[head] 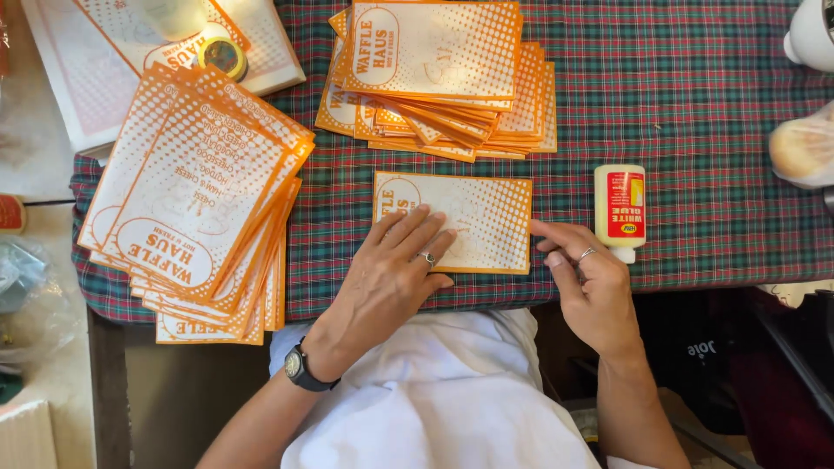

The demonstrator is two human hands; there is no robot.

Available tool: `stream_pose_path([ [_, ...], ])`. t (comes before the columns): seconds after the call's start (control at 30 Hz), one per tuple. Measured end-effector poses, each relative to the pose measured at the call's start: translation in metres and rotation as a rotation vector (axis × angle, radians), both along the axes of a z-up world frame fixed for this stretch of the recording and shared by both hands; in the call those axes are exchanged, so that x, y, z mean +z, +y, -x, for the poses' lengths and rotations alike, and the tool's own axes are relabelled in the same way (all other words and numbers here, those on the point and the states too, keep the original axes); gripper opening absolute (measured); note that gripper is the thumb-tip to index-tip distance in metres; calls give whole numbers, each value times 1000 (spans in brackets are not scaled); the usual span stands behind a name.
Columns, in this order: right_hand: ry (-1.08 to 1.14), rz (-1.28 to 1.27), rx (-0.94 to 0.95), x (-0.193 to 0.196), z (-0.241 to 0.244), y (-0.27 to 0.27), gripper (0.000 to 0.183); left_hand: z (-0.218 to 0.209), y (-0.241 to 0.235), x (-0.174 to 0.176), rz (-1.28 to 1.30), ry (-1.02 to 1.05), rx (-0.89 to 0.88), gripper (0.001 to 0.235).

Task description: Applying glue to paper bags and folding them to assemble packaging.

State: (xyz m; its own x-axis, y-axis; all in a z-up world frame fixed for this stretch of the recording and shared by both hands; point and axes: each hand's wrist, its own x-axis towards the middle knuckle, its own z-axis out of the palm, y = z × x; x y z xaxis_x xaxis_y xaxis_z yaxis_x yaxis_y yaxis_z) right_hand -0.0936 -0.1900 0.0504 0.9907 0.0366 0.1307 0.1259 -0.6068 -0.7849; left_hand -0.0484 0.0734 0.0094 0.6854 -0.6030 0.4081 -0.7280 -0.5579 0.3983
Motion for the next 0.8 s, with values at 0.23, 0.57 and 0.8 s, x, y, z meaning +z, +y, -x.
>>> stream_pose_path([
  [0.23,4,-387,-19,-4,-13,11,38,-2,0,3,51,30,36,43],
  [0.57,4,-393,-64,-11,-10,3,30,-7,0,5,53,82,19,37],
  [0.8,-95,-333,-52,-4,-13,1,24,-20,4,20,116,178,-27,28],
])
